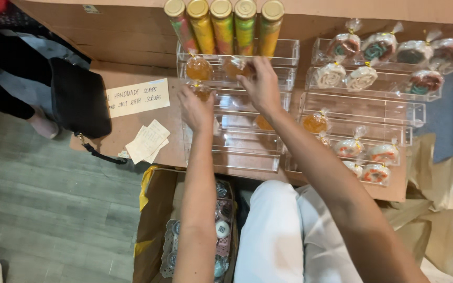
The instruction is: The person wipes individual wrapped cookies and soap bars with a cloth, then places them into an acrylic display stand and a cardboard box.
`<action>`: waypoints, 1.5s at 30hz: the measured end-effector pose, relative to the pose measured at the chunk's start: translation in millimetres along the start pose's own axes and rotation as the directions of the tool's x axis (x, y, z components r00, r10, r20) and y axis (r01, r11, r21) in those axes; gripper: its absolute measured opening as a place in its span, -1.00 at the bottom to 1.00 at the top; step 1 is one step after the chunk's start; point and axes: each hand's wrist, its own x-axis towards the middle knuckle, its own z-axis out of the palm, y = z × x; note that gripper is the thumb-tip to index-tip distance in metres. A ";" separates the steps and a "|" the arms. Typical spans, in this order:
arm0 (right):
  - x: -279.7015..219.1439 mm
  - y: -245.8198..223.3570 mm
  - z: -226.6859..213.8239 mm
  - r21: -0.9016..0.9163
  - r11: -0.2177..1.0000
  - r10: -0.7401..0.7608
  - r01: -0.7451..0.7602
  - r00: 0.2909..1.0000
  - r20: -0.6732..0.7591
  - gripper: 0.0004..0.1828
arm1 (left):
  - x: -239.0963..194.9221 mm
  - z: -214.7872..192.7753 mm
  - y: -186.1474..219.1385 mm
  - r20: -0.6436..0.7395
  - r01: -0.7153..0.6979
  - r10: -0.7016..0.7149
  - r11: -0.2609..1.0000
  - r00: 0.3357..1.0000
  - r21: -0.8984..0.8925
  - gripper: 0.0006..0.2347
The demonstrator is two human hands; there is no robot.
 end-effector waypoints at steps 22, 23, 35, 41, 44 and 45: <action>-164.9 68.9 -61.0 -0.272 0.962 0.085 0.023 0.921 0.379 -0.59 | -96.7 4.1 19.0 0.282 -0.101 0.119 0.992 0.952 -0.078 -0.36; -166.8 68.8 -59.9 -0.285 0.958 0.075 0.037 0.925 0.372 -0.58 | -97.5 5.4 20.6 0.289 -0.105 0.116 0.993 0.950 -0.052 -0.35; -168.6 64.1 -47.4 -0.346 0.929 -0.003 0.127 0.942 0.336 -0.60 | -97.1 5.4 30.7 0.339 -0.109 0.107 0.994 0.935 -0.012 -0.24; -168.7 68.1 -46.3 -0.477 0.863 -0.027 0.170 0.956 0.292 -0.50 | -97.3 10.3 31.0 0.344 -0.155 0.133 0.987 0.929 0.037 -0.18; -168.2 69.4 -44.5 -0.515 0.838 -0.046 0.182 0.963 0.265 -0.51 | -99.5 11.3 30.4 0.316 -0.174 0.148 0.983 0.937 0.055 -0.21; -167.1 70.1 -44.3 -0.540 0.817 -0.070 0.203 0.964 0.256 -0.57 | -100.1 12.1 31.0 0.312 -0.178 0.149 0.982 0.938 0.065 -0.21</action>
